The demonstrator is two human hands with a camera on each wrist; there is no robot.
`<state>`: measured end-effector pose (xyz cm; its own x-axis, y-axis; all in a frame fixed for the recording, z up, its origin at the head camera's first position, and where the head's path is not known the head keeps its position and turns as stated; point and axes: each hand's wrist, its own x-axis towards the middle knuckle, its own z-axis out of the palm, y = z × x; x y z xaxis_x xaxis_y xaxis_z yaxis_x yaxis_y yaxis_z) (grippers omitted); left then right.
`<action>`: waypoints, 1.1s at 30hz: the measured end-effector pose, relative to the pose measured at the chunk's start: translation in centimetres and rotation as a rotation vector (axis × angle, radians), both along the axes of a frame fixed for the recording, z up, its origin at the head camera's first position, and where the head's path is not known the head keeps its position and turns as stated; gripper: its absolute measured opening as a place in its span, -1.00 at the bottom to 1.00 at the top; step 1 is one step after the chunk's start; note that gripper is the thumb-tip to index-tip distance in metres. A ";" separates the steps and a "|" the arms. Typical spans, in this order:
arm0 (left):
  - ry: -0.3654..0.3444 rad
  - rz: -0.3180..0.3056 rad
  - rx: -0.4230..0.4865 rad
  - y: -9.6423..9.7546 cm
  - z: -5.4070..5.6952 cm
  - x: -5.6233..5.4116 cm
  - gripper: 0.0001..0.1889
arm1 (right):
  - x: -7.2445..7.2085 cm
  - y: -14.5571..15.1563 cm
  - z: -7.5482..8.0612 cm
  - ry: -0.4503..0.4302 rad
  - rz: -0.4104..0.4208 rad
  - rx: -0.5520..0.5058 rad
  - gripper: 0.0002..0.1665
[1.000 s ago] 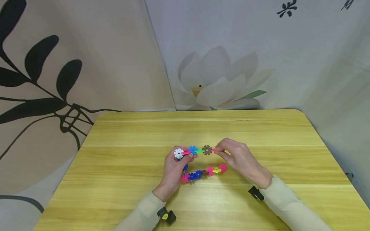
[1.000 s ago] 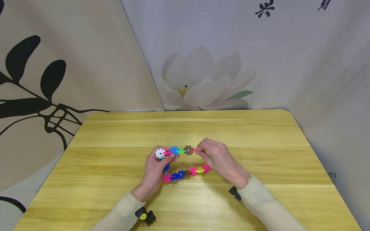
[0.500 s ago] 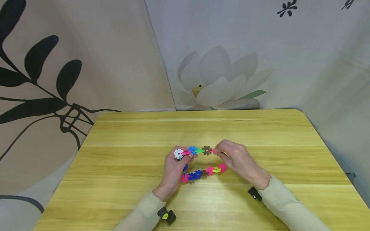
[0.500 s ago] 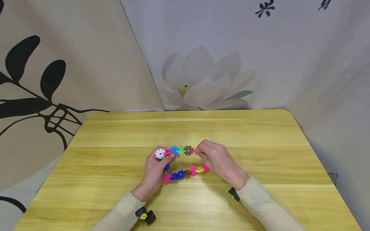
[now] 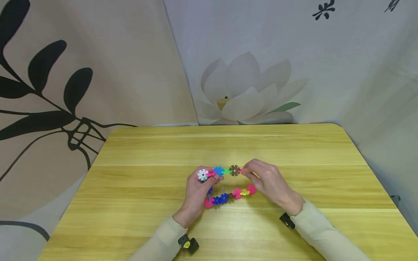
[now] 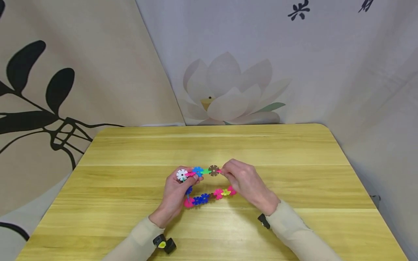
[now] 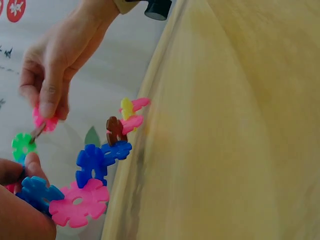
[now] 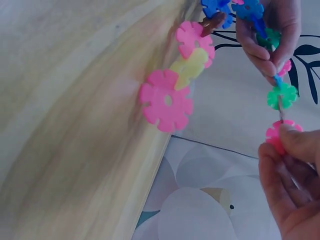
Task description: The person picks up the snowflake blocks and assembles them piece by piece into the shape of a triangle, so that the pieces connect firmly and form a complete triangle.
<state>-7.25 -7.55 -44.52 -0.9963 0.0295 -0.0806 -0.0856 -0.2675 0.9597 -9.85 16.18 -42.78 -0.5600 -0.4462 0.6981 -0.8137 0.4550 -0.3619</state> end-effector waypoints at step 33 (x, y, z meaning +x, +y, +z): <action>-0.025 0.009 0.046 0.1 0.0 -0.1 -0.78 | 0.5 4.0 -1.5 -0.822 -0.036 0.056 -0.48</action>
